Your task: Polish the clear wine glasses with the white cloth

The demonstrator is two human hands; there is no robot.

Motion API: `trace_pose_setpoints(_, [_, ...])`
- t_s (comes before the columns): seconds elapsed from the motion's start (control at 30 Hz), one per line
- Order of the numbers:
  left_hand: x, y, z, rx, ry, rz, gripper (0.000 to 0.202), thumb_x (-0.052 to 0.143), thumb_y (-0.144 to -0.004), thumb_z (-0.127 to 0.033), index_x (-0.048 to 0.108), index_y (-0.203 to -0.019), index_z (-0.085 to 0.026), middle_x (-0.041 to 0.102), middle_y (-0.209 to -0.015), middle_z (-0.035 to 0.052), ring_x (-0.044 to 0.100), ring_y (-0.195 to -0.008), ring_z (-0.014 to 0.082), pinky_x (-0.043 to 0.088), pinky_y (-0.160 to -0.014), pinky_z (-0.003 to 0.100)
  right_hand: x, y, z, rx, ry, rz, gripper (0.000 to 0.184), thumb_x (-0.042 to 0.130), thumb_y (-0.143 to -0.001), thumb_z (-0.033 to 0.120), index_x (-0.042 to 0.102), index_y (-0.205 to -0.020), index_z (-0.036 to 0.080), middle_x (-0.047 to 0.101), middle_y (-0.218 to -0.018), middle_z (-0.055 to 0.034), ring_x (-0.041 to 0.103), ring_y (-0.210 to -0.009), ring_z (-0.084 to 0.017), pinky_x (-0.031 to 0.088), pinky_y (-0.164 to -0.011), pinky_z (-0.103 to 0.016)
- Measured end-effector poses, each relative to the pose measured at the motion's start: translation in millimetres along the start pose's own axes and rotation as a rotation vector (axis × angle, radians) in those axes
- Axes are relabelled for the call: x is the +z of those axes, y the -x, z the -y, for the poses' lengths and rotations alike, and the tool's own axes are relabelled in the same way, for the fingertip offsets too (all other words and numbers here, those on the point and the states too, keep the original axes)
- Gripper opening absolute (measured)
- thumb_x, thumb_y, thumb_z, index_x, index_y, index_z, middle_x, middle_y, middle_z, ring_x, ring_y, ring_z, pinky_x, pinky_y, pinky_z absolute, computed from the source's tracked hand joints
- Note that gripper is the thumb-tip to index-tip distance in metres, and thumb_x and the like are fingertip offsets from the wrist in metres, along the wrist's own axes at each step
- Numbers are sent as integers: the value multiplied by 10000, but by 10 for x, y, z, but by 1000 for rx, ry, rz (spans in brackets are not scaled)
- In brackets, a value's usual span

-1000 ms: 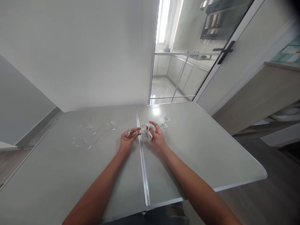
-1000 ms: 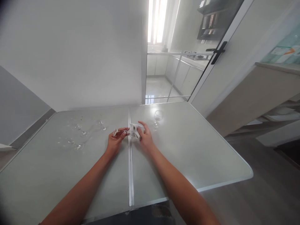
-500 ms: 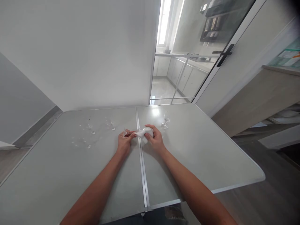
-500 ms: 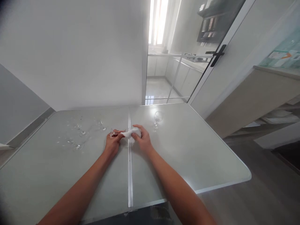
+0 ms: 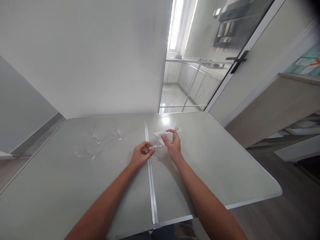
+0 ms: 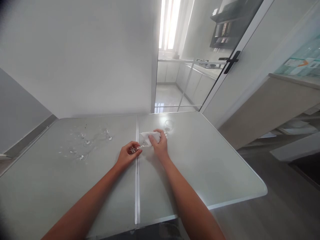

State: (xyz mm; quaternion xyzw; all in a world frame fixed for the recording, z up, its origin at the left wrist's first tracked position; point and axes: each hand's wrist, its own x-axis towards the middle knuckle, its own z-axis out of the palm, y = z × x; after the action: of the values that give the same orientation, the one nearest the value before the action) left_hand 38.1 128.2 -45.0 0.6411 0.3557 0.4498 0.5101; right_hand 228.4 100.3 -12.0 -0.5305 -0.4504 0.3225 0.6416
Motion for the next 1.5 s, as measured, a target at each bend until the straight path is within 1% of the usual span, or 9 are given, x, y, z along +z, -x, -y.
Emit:
trace_pose_setpoints(0.17, [-1,-21,38,53,-111,27,225,716,-841,-422,780,-916,-220,620,-735,19,568,-522,109,465,-490,230,8,38,39,45,-71,61,455,733,-831,459,541,-1186,250,581,-741,36,539,-624,-147,449,-572,-259])
trace_pose_setpoints(0.43, [-110,-31,102,-194,228,14,317,750,-793,-456,746,-863,-147,488,-516,-39,425,-363,80,329,-323,199,-31,12,-41,-111,13,311,864,906,-637,339,504,-1398,259,633,-919,4,554,-812,-164,488,-714,-271])
trace_pose_setpoints(0.67, [-114,-33,62,-294,349,63,338,765,-790,-461,728,-812,-127,463,-554,-32,398,-420,68,307,-307,180,-111,-9,-97,-53,-109,317,551,786,-795,380,633,-1303,233,575,-764,35,478,-648,-114,415,-587,-232])
trace_pose_setpoints(0.93, [-101,-66,41,-244,496,-65,348,766,-803,-468,707,-856,-129,534,-668,0,526,-578,94,483,-453,197,27,-40,-55,-43,-444,-134,380,612,-931,482,622,-1229,245,654,-1142,-51,601,-1009,-183,480,-904,-328])
trace_pose_setpoints(1.0, [-80,-62,34,-239,514,-46,365,768,-798,-483,698,-855,-129,577,-745,24,589,-652,121,539,-501,227,112,3,-68,49,-527,-48,340,592,-936,503,636,-1162,254,669,-1113,-50,621,-984,-189,496,-889,-342])
trace_pose_setpoints(1.2, [-46,-17,33,-335,519,205,480,736,-800,-553,604,-664,-112,540,-634,26,587,-556,143,546,-451,270,302,209,-119,280,-568,523,336,521,-902,496,690,-928,206,691,-908,-98,634,-884,-269,541,-714,-408])
trace_pose_setpoints(1.27, [-59,-13,26,-384,581,245,492,734,-798,-558,567,-641,-123,498,-607,7,576,-540,140,539,-435,267,283,231,-88,261,-568,522,320,576,-884,490,688,-995,211,692,-938,-96,629,-910,-270,544,-722,-405])
trace_pose_setpoints(1.43, [-39,-11,38,-368,572,245,447,773,-779,-496,572,-638,-123,458,-618,-10,554,-557,126,567,-464,273,220,224,-54,124,-635,233,428,713,-860,500,594,-1212,288,669,-1061,-48,633,-906,-205,540,-763,-337])
trace_pose_setpoints(1.5, [-39,-6,48,-369,570,257,447,762,-792,-492,570,-627,-124,449,-603,-13,512,-528,109,554,-449,266,208,216,-90,145,-658,258,467,735,-830,551,602,-1178,269,671,-1005,-50,643,-873,-208,543,-738,-332])
